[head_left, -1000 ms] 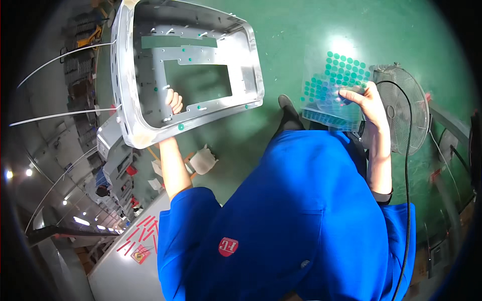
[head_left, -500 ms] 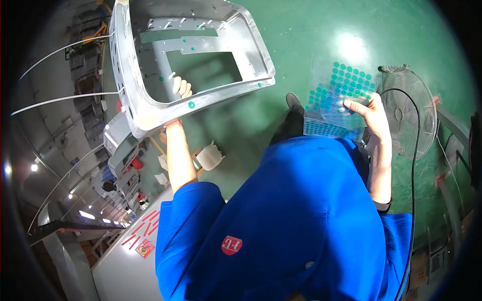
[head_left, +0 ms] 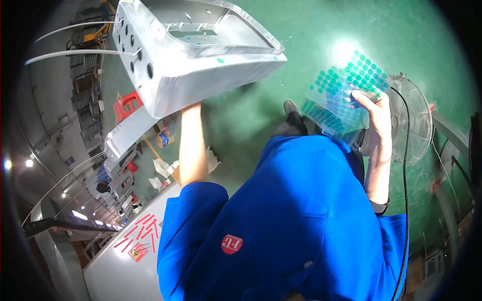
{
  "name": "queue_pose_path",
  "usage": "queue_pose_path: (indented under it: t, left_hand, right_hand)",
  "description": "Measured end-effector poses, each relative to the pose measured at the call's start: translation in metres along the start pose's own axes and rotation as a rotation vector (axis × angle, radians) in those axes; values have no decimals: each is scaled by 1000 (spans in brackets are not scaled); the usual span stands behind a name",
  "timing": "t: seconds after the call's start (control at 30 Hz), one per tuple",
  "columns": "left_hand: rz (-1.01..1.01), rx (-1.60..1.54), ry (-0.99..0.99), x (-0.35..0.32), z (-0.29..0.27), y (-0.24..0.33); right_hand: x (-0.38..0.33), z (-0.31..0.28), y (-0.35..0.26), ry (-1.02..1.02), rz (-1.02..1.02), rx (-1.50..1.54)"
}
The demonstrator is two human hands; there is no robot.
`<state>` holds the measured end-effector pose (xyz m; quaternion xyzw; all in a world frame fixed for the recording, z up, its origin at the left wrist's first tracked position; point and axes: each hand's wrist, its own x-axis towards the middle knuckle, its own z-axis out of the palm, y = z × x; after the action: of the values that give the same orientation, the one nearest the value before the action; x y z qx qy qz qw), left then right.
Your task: Applying green circular stickers to designated spots inside a metal enclosure.
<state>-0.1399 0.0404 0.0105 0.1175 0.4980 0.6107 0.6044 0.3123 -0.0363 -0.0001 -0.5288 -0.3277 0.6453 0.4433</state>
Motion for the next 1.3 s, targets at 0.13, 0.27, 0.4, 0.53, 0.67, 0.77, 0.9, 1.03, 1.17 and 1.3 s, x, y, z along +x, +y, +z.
queue_pose_path:
  t: [0.13,0.27,0.4,0.53,0.67,0.77,0.9,1.03,1.17,1.3]
  left_hand:
    - [-120,-1,-285,33,11,-32]
    - [-174,-12,-606,62,36,-59]
    - [-124,209,-567,65,106,-72]
    - [-173,147,-657,88,166,-90]
    - [-200,196,-777,121,208,-102]
    - [-297,380,-714,128,222,-123]
    - [-554,587,-789,77,193,-149]
    - [-636,714,-1019,-1,154,-155]
    - [-713,838,-982,-62,143,-157]
    - [-757,915,-940,-100,126,-164]
  right_hand:
    - [2,-7,0,44,-75,52]
    - [2,-11,-10,110,-89,59]
    - [-10,13,-16,206,-111,54]
    - [-12,13,-14,252,-110,-12]
    - [-11,15,-6,286,-117,9]
    - [-7,10,1,280,-67,51]
    - [-24,14,10,206,54,158]
    - [-42,20,20,190,96,282]
    - [-57,4,30,142,107,320]
    - [-78,1,47,102,62,374]
